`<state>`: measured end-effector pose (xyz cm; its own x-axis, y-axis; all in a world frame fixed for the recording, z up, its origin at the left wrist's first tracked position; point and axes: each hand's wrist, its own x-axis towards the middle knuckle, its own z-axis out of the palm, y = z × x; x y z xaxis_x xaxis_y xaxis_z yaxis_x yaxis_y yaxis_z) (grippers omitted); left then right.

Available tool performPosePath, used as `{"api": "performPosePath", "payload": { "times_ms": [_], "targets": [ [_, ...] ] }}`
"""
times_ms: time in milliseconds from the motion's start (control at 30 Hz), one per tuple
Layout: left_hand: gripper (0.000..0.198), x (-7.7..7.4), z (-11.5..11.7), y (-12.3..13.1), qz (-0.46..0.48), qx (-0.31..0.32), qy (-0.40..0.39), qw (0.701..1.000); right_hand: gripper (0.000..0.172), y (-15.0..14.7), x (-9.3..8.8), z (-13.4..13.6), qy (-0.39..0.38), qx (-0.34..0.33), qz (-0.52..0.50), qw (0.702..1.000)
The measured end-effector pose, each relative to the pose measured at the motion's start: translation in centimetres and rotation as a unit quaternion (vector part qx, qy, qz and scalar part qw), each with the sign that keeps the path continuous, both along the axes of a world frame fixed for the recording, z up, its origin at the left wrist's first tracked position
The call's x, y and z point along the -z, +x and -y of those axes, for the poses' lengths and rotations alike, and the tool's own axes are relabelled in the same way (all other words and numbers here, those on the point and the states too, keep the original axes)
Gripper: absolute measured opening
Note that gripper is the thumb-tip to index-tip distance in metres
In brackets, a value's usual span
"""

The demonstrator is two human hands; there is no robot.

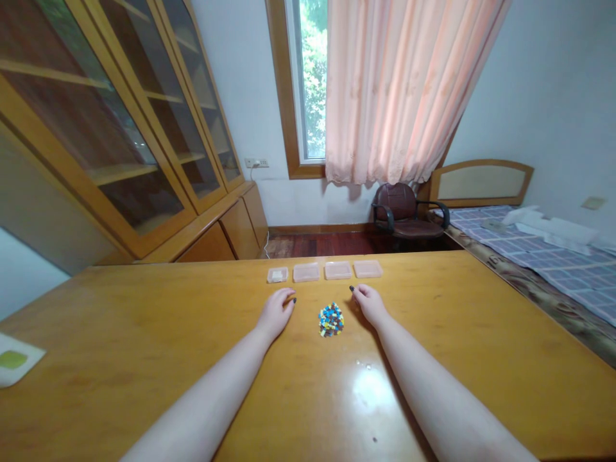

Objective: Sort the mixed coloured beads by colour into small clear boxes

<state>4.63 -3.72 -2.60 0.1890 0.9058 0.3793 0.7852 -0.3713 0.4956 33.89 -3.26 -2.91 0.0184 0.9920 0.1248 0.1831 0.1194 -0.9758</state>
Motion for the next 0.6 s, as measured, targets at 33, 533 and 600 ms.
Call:
{"api": "performPosePath", "payload": {
  "times_ms": [33, 533, 600],
  "targets": [
    [0.029, -0.2, -0.7, -1.1, -0.034, -0.013, 0.015, 0.999, 0.040, -0.1, 0.0, 0.0, 0.001, -0.001, 0.011, 1.000],
    [0.051, -0.6, -7.3, -5.5, -0.216, -0.026, -0.053, 0.975, 0.037, -0.3, -0.3, -1.2, -0.026, 0.032, 0.021, 0.999],
    [0.048, -0.6, -6.5, -5.2, -0.202, -0.031, -0.051, 0.978, 0.037, -0.4, -0.5, -2.1, -0.045, 0.043, 0.013, 0.998]
  ]
}}
